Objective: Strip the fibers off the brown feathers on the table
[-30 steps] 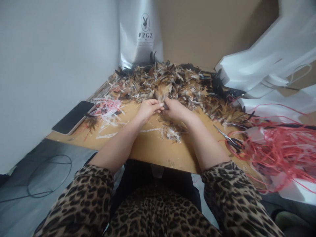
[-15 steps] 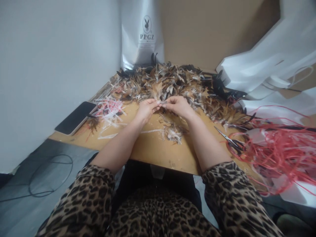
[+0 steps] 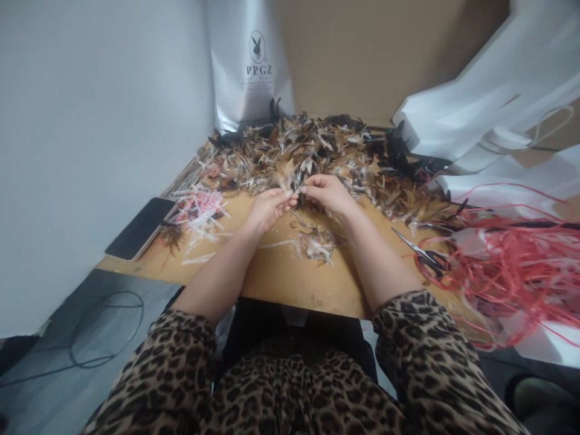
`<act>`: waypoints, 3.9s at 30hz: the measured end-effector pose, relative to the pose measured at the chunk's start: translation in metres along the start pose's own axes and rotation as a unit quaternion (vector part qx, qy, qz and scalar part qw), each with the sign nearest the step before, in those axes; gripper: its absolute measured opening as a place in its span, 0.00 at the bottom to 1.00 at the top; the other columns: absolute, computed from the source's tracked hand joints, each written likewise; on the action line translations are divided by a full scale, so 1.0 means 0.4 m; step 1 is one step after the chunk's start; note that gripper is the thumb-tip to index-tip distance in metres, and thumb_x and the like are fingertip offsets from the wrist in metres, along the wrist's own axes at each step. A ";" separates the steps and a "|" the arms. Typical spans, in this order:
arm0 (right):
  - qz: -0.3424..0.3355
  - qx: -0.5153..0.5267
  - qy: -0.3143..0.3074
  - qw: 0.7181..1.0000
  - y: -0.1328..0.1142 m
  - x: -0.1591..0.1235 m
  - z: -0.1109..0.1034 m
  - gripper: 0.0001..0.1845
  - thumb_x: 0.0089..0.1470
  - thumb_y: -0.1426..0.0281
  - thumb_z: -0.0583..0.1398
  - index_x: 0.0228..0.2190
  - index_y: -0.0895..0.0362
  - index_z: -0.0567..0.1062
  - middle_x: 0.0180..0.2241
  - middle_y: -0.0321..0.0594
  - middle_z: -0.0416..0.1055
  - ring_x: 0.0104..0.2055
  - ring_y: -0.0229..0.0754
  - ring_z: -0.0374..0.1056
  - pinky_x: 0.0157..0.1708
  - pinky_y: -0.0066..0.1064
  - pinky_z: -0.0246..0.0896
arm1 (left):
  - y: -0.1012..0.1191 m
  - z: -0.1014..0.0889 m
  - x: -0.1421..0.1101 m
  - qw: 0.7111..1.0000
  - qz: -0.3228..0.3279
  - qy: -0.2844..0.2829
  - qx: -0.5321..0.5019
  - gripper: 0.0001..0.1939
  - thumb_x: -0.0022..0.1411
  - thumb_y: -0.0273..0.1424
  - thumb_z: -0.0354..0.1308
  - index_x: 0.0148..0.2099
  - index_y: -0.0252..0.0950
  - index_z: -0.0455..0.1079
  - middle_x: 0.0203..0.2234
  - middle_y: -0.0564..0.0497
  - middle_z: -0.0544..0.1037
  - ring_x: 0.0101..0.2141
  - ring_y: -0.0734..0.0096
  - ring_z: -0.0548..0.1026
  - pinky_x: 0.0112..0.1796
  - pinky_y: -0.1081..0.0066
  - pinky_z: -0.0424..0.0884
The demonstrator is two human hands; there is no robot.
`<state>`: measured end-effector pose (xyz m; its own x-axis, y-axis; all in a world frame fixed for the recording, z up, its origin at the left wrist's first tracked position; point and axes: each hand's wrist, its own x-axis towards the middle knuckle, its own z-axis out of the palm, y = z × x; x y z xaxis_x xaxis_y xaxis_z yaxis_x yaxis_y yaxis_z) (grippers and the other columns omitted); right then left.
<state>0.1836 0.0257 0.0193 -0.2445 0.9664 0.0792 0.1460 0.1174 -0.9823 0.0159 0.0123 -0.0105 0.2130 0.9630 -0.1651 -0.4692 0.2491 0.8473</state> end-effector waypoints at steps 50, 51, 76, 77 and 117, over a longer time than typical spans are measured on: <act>-0.002 0.025 0.070 0.997 0.017 0.010 0.030 0.13 0.40 0.61 0.65 0.22 0.59 0.74 0.21 0.33 0.70 0.24 0.33 0.61 0.29 0.27 0.58 | -0.011 -0.009 0.013 0.991 0.034 0.013 0.128 0.10 0.49 0.32 0.67 0.29 0.30 0.73 0.23 0.49 0.78 0.22 0.82 0.73 0.27 0.80 0.68; -0.012 -0.006 0.087 0.996 0.010 0.011 0.013 0.12 0.41 0.62 0.64 0.25 0.59 0.76 0.22 0.35 0.71 0.25 0.34 0.62 0.31 0.28 0.59 | -0.007 -0.012 0.015 0.992 0.044 0.021 0.115 0.10 0.50 0.32 0.66 0.29 0.30 0.73 0.24 0.49 0.78 0.22 0.82 0.73 0.27 0.80 0.68; -0.093 -0.477 0.047 0.873 0.056 0.020 -0.041 0.10 0.52 0.70 0.56 0.29 0.59 0.78 0.35 0.46 0.71 0.37 0.43 0.66 0.35 0.31 0.56 | 0.017 -0.031 0.027 0.993 0.092 0.075 0.023 0.06 0.53 0.28 0.64 0.31 0.31 0.73 0.25 0.51 0.78 0.22 0.84 0.72 0.24 0.82 0.65; -0.102 -0.414 0.071 0.902 0.048 0.024 -0.049 0.08 0.50 0.70 0.58 0.28 0.59 0.77 0.34 0.44 0.72 0.36 0.42 0.66 0.36 0.31 0.57 | 0.017 -0.030 0.026 0.993 0.090 0.076 0.023 0.05 0.53 0.28 0.64 0.31 0.31 0.73 0.25 0.51 0.78 0.23 0.84 0.72 0.24 0.82 0.65; 0.126 0.219 0.038 0.967 0.010 0.020 0.002 0.12 0.39 0.71 0.69 0.24 0.61 0.70 0.15 0.32 0.67 0.13 0.27 0.56 0.11 0.19 0.48 | -0.005 -0.011 0.013 0.999 -0.033 -0.021 0.029 0.04 0.52 0.25 0.64 0.32 0.30 0.75 0.28 0.49 0.79 0.24 0.84 0.73 0.24 0.84 0.65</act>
<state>0.1814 0.0337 0.0159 -0.1802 0.9677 -0.1763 -0.2320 -0.2160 -0.9484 0.0144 0.0172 -0.0153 0.2779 0.9393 -0.2013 -0.4025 0.3041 0.8634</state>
